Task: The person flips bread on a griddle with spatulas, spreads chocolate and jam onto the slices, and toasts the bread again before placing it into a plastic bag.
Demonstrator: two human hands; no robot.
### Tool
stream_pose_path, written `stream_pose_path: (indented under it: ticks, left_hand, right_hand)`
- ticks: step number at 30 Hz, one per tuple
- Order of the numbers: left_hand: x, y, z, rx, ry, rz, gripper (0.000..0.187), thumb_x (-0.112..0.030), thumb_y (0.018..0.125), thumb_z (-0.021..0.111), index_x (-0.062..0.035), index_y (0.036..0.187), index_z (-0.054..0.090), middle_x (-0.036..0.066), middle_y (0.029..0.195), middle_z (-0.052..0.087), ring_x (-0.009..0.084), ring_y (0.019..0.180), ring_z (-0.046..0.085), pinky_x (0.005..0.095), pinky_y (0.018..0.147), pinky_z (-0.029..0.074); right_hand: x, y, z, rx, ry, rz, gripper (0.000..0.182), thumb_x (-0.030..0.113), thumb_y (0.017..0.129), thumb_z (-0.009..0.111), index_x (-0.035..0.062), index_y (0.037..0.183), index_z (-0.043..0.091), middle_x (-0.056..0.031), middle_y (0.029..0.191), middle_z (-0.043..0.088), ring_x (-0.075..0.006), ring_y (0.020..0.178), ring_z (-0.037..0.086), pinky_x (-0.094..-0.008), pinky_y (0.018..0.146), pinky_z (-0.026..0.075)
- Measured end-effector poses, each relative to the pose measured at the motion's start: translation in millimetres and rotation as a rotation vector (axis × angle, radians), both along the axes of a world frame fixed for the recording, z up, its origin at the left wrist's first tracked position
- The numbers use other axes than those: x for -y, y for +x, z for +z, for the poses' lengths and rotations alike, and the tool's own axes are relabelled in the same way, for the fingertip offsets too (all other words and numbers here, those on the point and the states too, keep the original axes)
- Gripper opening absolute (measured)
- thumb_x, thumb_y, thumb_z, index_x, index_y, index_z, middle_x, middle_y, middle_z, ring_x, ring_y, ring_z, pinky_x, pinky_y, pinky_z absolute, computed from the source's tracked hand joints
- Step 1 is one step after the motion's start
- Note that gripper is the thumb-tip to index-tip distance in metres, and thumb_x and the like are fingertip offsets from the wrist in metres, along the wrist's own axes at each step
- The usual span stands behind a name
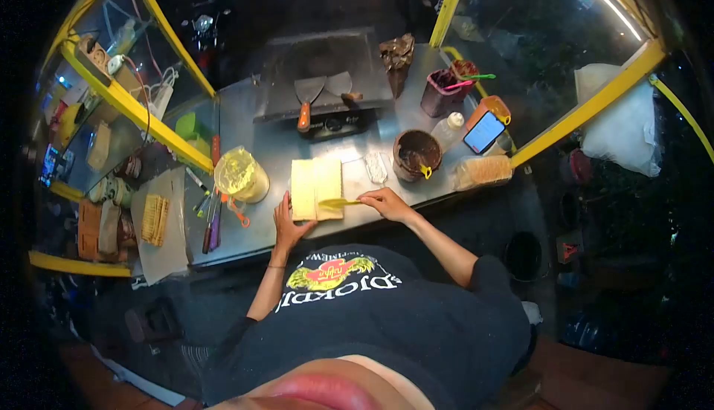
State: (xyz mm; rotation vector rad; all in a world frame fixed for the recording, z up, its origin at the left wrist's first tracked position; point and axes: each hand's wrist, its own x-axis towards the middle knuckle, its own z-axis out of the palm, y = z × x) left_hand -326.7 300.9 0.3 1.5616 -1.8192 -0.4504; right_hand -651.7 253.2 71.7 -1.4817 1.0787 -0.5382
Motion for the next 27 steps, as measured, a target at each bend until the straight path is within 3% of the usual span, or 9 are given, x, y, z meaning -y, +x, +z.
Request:
stream_pose_path:
  ticks: [5,7,9,13,14,18,20,23,27]
  left_hand:
    - [-1,-5,4,0.056,-0.022,0.021,0.115,-0.048,0.059,0.085,0.0007,0.145,0.027,0.017,0.134,0.048,0.0318,0.123,0.042,0.0439,0.103,0.031]
    - [-4,3,2,0.087,-0.051,0.021,0.115,-0.048,0.059,0.085,0.0006,0.145,0.027,0.017,0.135,0.047,0.0319,0.125,0.041,0.0440,0.104,0.030]
    - [-2,0,4,0.058,-0.034,0.013,0.113,-0.049,0.060,0.085,0.0003,0.145,0.028,0.018,0.136,0.045,0.0318,0.128,0.039,0.0441,0.105,0.029]
    - [-3,3,6,0.024,-0.019,-0.008,0.111,-0.048,0.061,0.084,0.0002,0.144,0.029,0.019,0.135,0.046,0.0320,0.128,0.040,0.0438,0.105,0.030]
    - [-3,3,4,0.029,-0.009,0.007,0.110,-0.047,0.061,0.084,0.0002,0.144,0.028,0.019,0.135,0.046,0.0326,0.127,0.040,0.0438,0.105,0.029]
    - [-3,4,6,0.020,-0.003,-0.012,0.109,-0.046,0.062,0.084,0.0003,0.144,0.028,0.020,0.135,0.045,0.0336,0.127,0.038,0.0448,0.105,0.028]
    - [-4,7,7,0.015,-0.001,-0.025,0.109,-0.046,0.062,0.084,0.0004,0.144,0.028,0.020,0.135,0.045,0.0338,0.127,0.038,0.0450,0.105,0.028]
    - [1,8,4,-0.061,0.043,-0.051,0.113,-0.046,0.062,0.084,0.0014,0.145,0.024,0.019,0.135,0.045,0.0341,0.126,0.038,0.0465,0.104,0.027]
    - [11,19,3,-0.053,0.067,-0.101,0.119,-0.046,0.060,0.085,0.0013,0.147,0.017,0.019,0.132,0.046,0.0354,0.125,0.039,0.0471,0.104,0.028]
  right_hand:
    - [12,17,-32,0.021,-0.404,-0.254,0.026,0.020,0.093,0.059,0.0009,0.108,0.069,-0.0150,0.103,0.071,-0.0176,0.095,0.067,-0.0318,0.083,0.050]
    - [-29,9,-5,-0.262,-0.499,0.180,0.024,0.016,0.091,0.060,0.0041,0.108,0.069,-0.0158,0.103,0.070,-0.0243,0.095,0.069,-0.0339,0.081,0.052]
    - [-46,7,16,-0.280,-0.557,0.197,0.024,0.011,0.090,0.060,0.0065,0.111,0.068,-0.0150,0.101,0.070,-0.0298,0.093,0.068,-0.0342,0.079,0.054]
    - [-55,48,7,-0.298,-0.703,-0.271,0.025,0.010,0.087,0.063,0.0074,0.111,0.067,-0.0135,0.082,0.066,-0.0326,0.070,0.065,-0.0388,0.062,0.051]
    - [-67,52,-5,-0.491,-0.830,-0.104,0.027,0.009,0.085,0.064,0.0074,0.112,0.067,-0.0138,0.068,0.056,-0.0337,0.059,0.058,-0.0425,0.057,0.047]
    - [-108,52,-3,-0.463,-0.768,-0.075,0.023,0.010,0.087,0.063,0.0057,0.110,0.067,-0.0130,0.064,0.054,-0.0294,0.056,0.059,-0.0412,0.054,0.045]
    - [-110,60,-13,-0.059,-0.726,-0.398,0.021,0.013,0.091,0.061,0.0012,0.108,0.066,-0.0062,0.057,0.051,-0.0196,0.052,0.056,-0.0369,0.048,0.043]
    - [-95,89,5,0.257,0.164,-0.732,0.022,0.019,0.096,0.057,0.0014,0.089,0.069,0.0026,0.058,0.048,-0.0071,0.048,0.046,-0.0258,0.043,0.036]
    - [-143,81,-31,0.011,0.070,-0.784,0.023,0.019,0.095,0.058,0.0010,0.084,0.068,0.0026,0.052,0.048,-0.0056,0.041,0.042,-0.0235,0.038,0.035]
